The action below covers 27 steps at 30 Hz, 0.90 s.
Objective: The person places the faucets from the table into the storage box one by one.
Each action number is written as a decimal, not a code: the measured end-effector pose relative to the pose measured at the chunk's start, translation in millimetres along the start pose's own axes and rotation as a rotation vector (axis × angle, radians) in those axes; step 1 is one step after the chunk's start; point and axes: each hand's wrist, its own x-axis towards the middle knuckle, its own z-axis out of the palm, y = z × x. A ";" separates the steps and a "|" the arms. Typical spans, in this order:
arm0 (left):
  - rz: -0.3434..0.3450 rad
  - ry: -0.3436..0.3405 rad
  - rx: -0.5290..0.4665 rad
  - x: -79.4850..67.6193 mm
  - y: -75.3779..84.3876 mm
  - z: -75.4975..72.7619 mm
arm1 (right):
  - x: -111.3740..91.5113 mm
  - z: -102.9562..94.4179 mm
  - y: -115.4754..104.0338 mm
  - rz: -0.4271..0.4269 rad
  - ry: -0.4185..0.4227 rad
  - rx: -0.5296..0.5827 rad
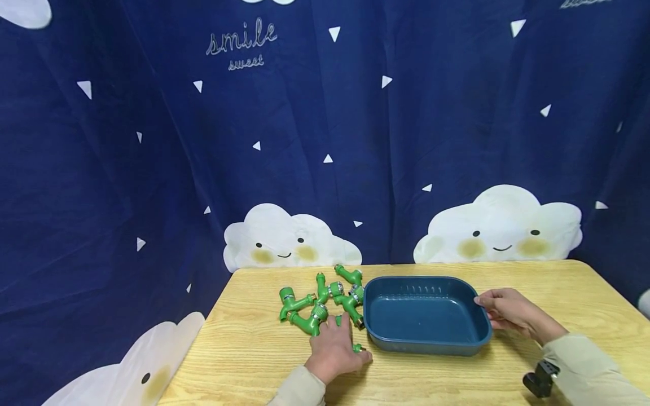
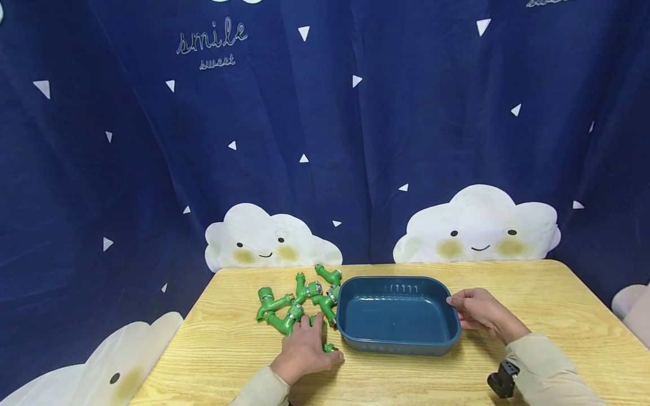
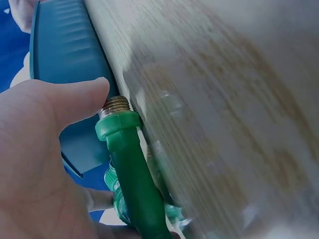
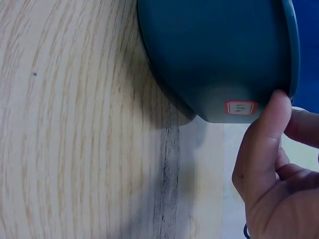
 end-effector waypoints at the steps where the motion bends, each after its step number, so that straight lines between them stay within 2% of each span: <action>1: 0.001 -0.001 0.009 -0.1 0.0 0.0 | 0.1 0.0 0.2 -0.001 0.000 0.001; 7: 0.006 0.015 0.030 -2.4 0.5 -0.1 | 0.6 -0.1 1.6 -0.009 0.000 0.001; 14: 0.003 0.027 -0.023 -3.4 0.5 -1.0 | 1.3 -0.3 1.1 0.000 0.003 -0.007; 27: 0.098 0.036 -0.054 1.1 -8.4 1.7 | -1.3 -0.4 2.0 -0.012 -0.020 0.018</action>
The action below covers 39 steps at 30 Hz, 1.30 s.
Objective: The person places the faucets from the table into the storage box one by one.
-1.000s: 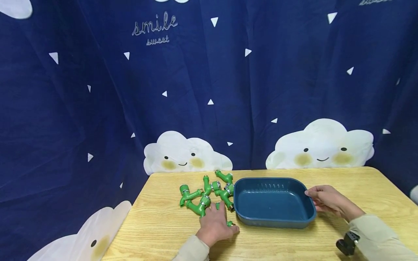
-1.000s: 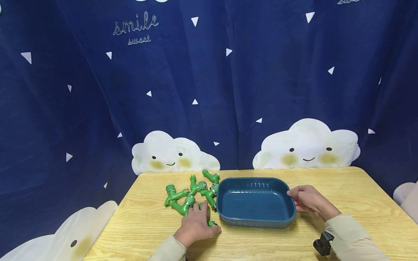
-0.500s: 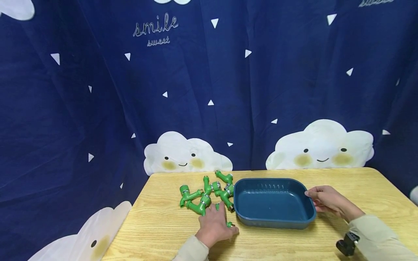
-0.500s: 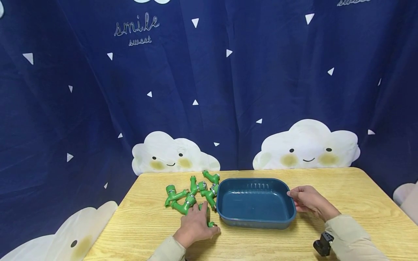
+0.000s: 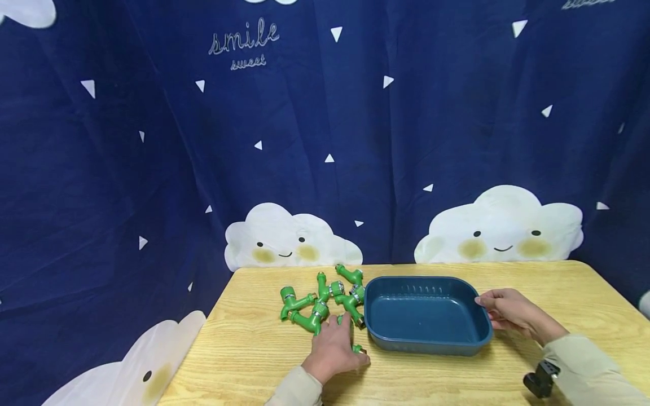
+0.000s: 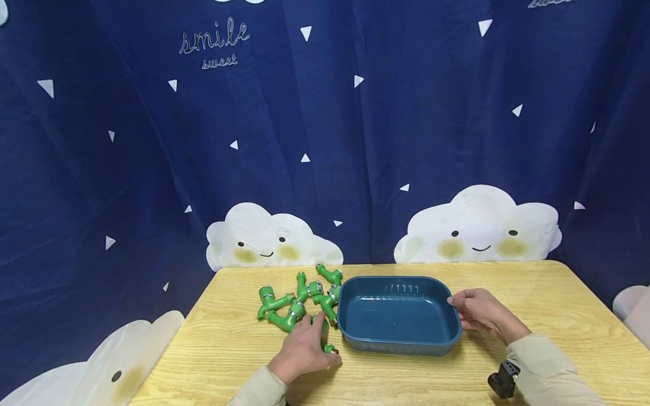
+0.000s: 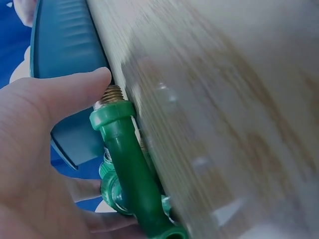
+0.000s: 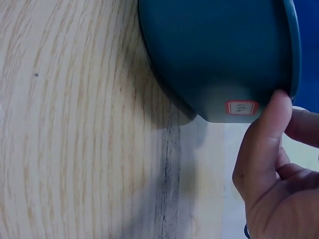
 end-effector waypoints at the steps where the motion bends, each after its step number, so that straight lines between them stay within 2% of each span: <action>1: 0.008 0.000 -0.005 0.1 -0.8 -0.1 | 0.0 0.0 0.1 -0.001 -0.001 0.001; 10: 0.098 0.020 -0.062 -4.5 -11.5 -4.8 | 1.3 -0.1 0.7 -0.002 0.003 -0.002; 17: 0.198 0.001 -0.108 -7.6 -24.8 -21.5 | 1.5 -0.3 -0.4 -0.009 0.002 0.001; 21: 0.230 -0.002 -0.129 -8.6 -28.4 -33.1 | 1.7 0.1 -1.4 -0.004 0.003 0.001; 26: 0.271 0.018 -0.147 -10.6 -29.5 -42.2 | 1.6 0.4 -1.9 -0.005 0.004 -0.005; 34: 0.381 0.092 -0.119 -10.4 -25.9 -47.2 | 1.0 0.7 0.2 -0.013 0.003 -0.006; 39: 0.395 0.079 -0.120 -9.8 -24.6 -50.0 | 0.8 0.5 1.0 -0.012 0.006 -0.011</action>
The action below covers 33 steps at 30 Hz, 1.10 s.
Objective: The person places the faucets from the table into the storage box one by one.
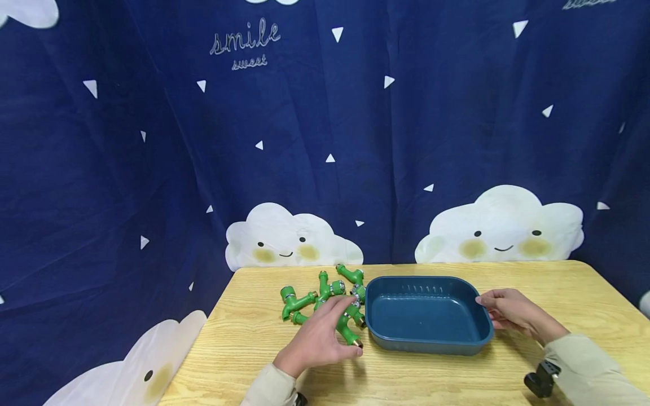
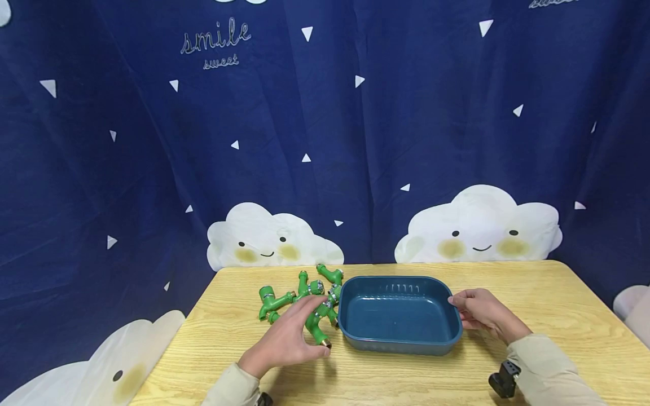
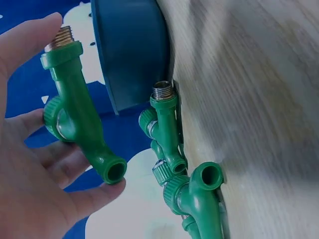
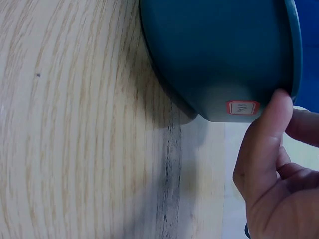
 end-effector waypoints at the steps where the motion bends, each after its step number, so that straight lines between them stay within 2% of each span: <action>1: -0.001 -0.005 -0.007 0.4 0.0 -0.5 | 0.0 0.0 0.1 0.001 0.000 0.000; 8: -0.007 -0.006 -0.095 3.2 -1.5 -7.2 | 0.5 0.4 -1.2 0.008 0.008 0.000; 13: 0.027 0.002 -0.158 5.3 -0.6 -13.5 | 0.3 0.2 -0.7 0.007 0.008 0.006; 21: 0.052 -0.044 -0.236 8.0 3.2 -19.6 | -0.6 -0.5 0.3 0.016 -0.006 0.035; 33: 0.066 -0.084 -0.326 12.4 5.6 -19.5 | 0.0 -0.5 -0.1 0.028 0.005 0.029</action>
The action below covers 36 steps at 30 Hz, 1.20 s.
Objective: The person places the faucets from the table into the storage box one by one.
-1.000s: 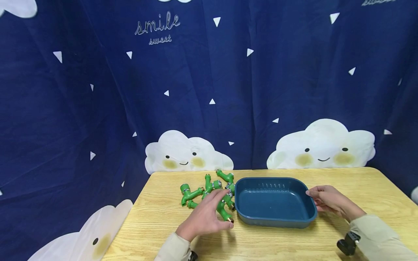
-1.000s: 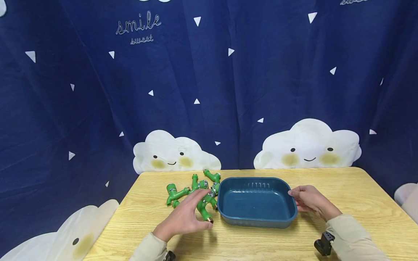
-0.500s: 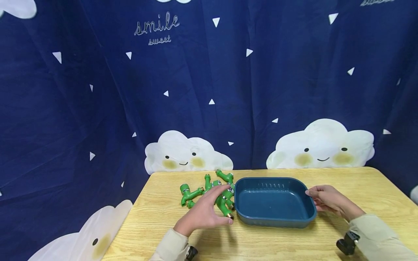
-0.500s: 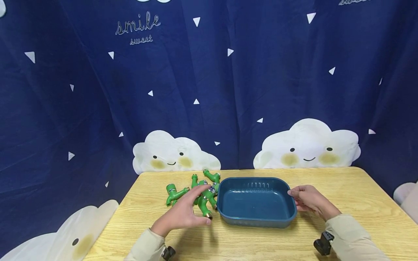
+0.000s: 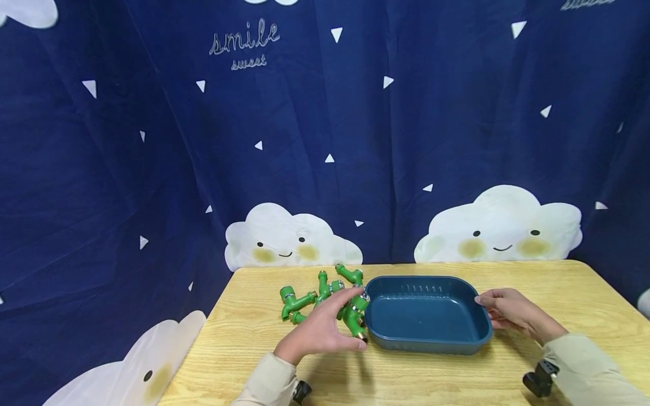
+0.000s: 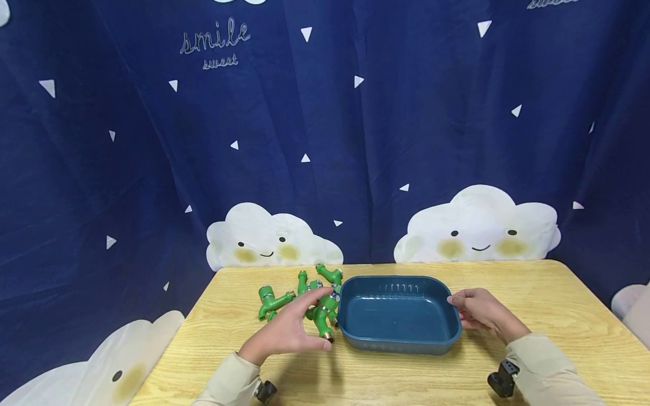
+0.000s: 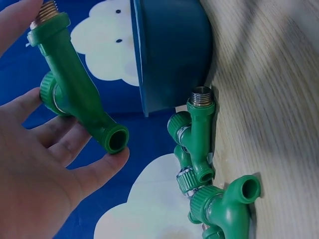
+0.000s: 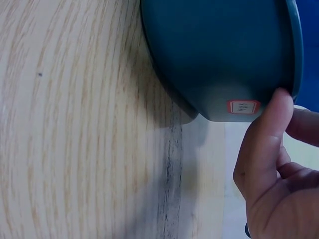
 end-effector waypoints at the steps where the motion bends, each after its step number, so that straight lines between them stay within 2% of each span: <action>1: 0.001 -0.001 -0.001 0.0 0.2 -0.1 | 0.0 0.0 0.0 0.000 -0.002 0.002; 10: 0.034 -0.011 0.048 1.6 0.0 1.1 | -0.2 0.2 0.8 -0.011 -0.003 -0.006; 13: 0.039 -0.013 0.132 2.7 2.1 2.9 | -0.1 0.4 0.7 -0.009 -0.002 -0.009; 16: 0.057 -0.004 0.257 4.9 5.0 5.4 | 0.3 0.4 0.7 -0.009 -0.001 -0.009; 21: 0.144 0.051 0.441 11.9 9.4 9.3 | 0.5 0.1 0.6 -0.007 0.003 -0.014; 29: 0.373 0.188 0.725 29.3 15.5 11.2 | 0.6 -1.0 1.4 -0.008 -0.005 -0.005; 32: 0.407 0.208 0.767 35.3 17.4 11.3 | 1.0 -1.2 2.1 -0.016 -0.008 -0.003; 36: 0.415 0.209 0.803 38.7 20.1 11.3 | 0.9 -0.9 2.2 -0.017 -0.012 0.001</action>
